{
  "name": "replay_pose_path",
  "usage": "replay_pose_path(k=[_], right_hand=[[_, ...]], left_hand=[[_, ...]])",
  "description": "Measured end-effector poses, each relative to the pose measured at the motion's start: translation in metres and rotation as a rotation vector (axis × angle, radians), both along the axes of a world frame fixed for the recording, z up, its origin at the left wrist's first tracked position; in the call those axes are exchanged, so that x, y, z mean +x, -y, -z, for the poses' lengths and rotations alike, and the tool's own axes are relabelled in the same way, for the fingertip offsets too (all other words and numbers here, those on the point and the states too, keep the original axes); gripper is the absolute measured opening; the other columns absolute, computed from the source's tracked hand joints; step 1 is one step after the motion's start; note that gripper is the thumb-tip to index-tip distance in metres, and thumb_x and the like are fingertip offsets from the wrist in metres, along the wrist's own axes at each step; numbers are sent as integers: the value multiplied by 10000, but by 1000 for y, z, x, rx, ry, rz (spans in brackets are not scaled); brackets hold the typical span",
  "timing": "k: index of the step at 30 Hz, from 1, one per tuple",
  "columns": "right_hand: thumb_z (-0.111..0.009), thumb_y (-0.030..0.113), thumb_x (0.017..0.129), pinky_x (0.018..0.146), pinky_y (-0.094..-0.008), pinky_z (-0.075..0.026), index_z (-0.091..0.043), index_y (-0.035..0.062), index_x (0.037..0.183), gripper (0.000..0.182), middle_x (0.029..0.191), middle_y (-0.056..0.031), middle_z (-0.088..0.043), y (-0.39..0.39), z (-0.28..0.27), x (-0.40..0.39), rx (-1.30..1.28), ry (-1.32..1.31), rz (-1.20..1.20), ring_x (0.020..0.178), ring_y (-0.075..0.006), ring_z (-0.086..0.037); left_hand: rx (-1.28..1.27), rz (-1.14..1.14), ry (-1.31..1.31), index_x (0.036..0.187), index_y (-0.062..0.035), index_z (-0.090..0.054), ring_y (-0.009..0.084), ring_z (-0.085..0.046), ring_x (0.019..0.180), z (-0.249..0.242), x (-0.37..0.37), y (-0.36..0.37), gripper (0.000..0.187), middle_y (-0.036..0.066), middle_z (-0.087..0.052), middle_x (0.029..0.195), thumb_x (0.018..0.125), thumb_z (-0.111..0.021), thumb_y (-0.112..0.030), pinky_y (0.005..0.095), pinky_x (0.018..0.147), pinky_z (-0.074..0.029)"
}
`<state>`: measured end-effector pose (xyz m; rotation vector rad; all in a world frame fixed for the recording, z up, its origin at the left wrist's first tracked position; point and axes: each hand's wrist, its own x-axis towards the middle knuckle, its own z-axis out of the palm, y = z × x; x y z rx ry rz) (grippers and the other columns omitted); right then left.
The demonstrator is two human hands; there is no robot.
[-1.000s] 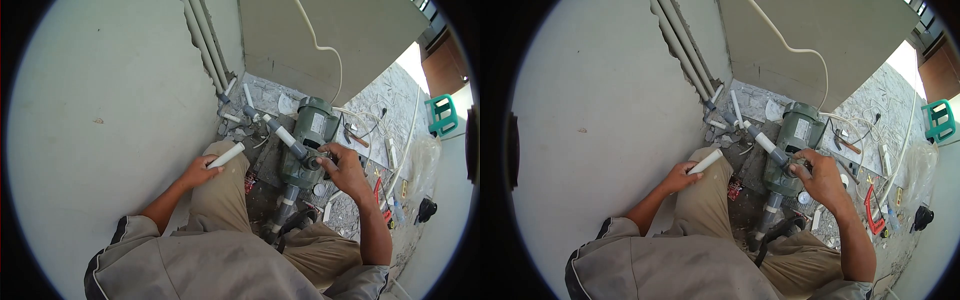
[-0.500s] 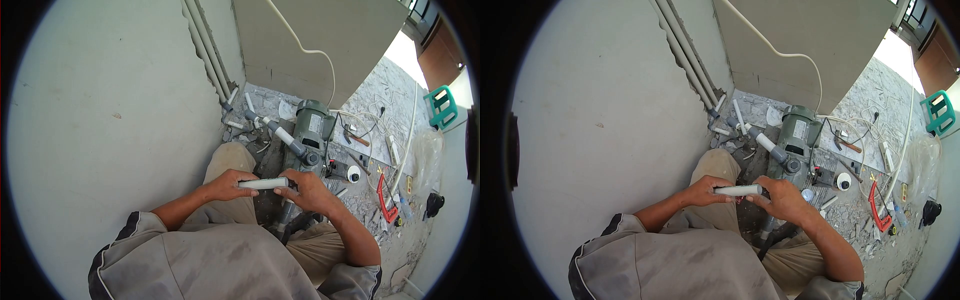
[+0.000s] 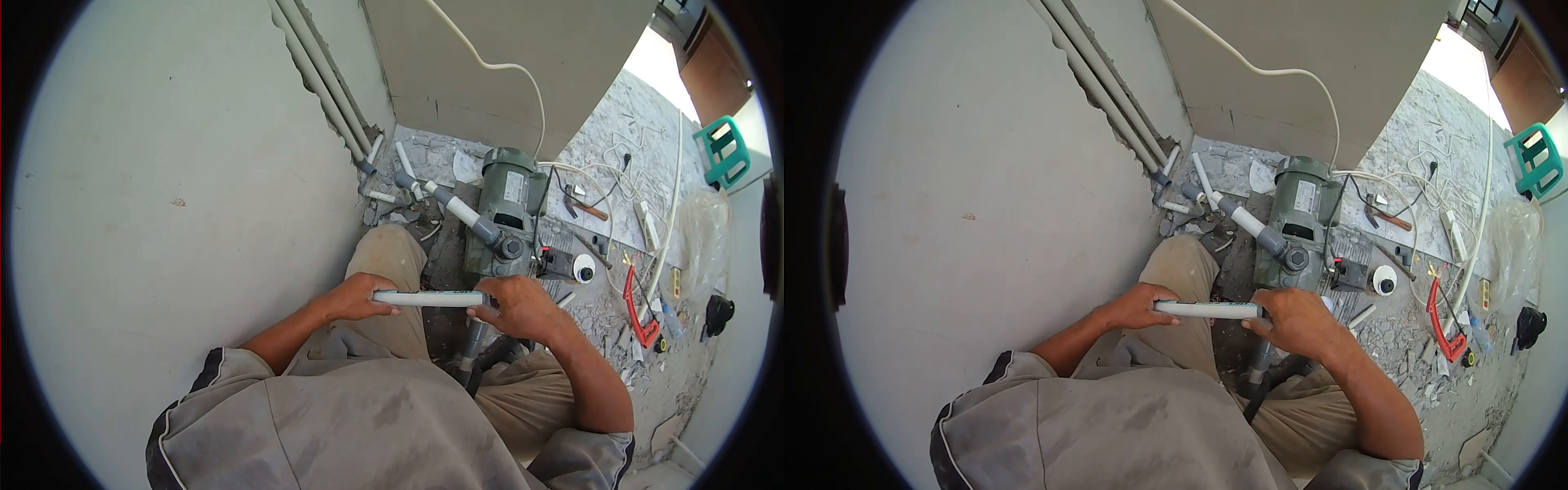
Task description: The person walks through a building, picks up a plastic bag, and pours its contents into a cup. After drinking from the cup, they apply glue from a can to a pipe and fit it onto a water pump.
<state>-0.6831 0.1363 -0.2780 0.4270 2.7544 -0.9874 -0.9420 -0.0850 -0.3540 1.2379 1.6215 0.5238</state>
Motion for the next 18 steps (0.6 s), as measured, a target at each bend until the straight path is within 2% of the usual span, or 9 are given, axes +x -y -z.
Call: replay_pose_path(k=[6,9,18], right_hand=[[-739,387,898,712,-482,-532,-675,37,1084,401,817,-173,-692,2,2,1,8,52,23,793,-389,-688],[-729,385,900,730,-502,-545,-660,40,1019,372,842,-187,-712,3,0,1,16,69,44,826,-392,-702],[-730,382,900,726,-493,-550,-666,51,1022,358,864,-162,-719,1,6,1,24,116,33,847,-374,-707]], left_hand=[[12,-65,89,1106,-18,-731,173,-660,920,11,3,0,334,92,-725,1010,847,-829,-204,317,856,-505],[-33,-57,122,1119,-14,-727,160,-653,922,21,4,1,339,90,-725,1012,849,-828,-193,314,857,-504],[-21,-75,95,1131,-12,-719,180,-661,929,26,-1,2,369,99,-728,1024,837,-835,-202,322,862,-508]])
